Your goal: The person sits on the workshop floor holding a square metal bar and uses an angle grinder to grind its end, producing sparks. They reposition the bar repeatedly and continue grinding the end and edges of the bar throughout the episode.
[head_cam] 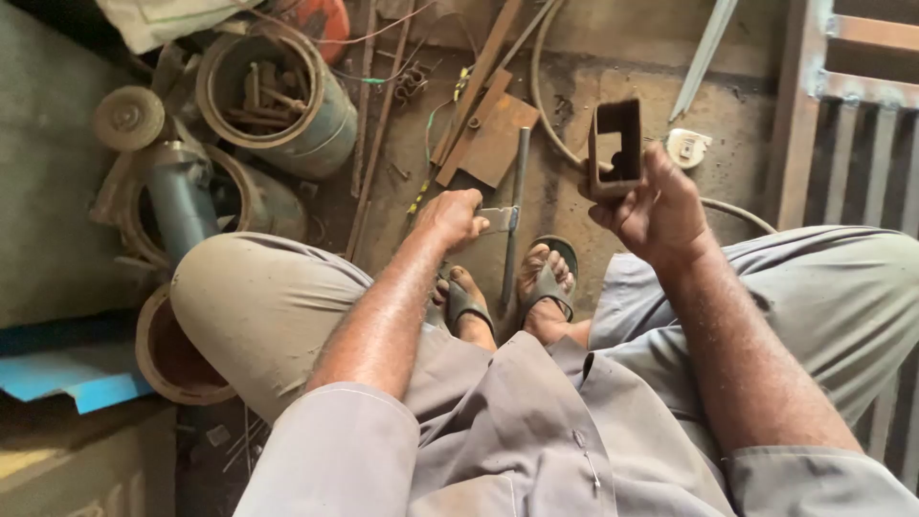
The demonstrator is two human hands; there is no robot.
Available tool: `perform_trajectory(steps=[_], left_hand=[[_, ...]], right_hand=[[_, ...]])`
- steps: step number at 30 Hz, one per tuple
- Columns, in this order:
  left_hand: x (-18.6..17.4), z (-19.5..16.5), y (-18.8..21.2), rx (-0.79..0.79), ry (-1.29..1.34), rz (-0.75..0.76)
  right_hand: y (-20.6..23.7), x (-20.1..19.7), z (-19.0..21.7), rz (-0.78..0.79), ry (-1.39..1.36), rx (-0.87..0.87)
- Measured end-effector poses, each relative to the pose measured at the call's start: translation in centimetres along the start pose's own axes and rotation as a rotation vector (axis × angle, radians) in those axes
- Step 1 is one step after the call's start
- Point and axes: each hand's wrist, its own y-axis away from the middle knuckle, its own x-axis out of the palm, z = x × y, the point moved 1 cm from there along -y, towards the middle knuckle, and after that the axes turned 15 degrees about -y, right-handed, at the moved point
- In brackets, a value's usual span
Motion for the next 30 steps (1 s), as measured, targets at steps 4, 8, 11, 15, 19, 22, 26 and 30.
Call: perform_trajectory(steps=[4, 8, 11, 15, 19, 22, 26, 30], left_hand=[[0.5, 0.6, -0.1, -0.011, -0.027, -0.036], [0.8, 1.6, -0.4, -0.011, -0.072, -0.067], [1.0, 1.7, -0.7, 0.007, -0.191, -0.092], [1.5, 1.2, -0.9, -0.007, -0.329, -0.009], [2.2, 0.5, -1.3, 0.009, -0.527, -0.010], [2.3, 0.1, -1.8, 0.023, -0.499, -0.125], [1.4, 1.0, -1.5, 0.026, -0.325, -0.028], [-2.1, 1.1, -1.2, 0.066, -0.226, -0.233]], right_hand=[[-1.8, -0.1, 0.1, -0.043, -0.186, 0.105], [-2.1, -0.9, -0.7, 0.034, -0.288, 0.138], [-1.3, -2.3, -1.0, -0.092, -0.104, 0.085], [0.0, -2.7, 0.5, -0.044, -0.056, 0.054], [1.1, -2.8, 1.1, -0.152, -0.033, 0.065], [1.0, -3.2, 0.8, -0.186, 0.015, 0.071], [0.8, -3.5, 0.3, -0.237, 0.016, 0.070], [0.1, -3.4, 0.5, -0.490, 0.132, 0.056]])
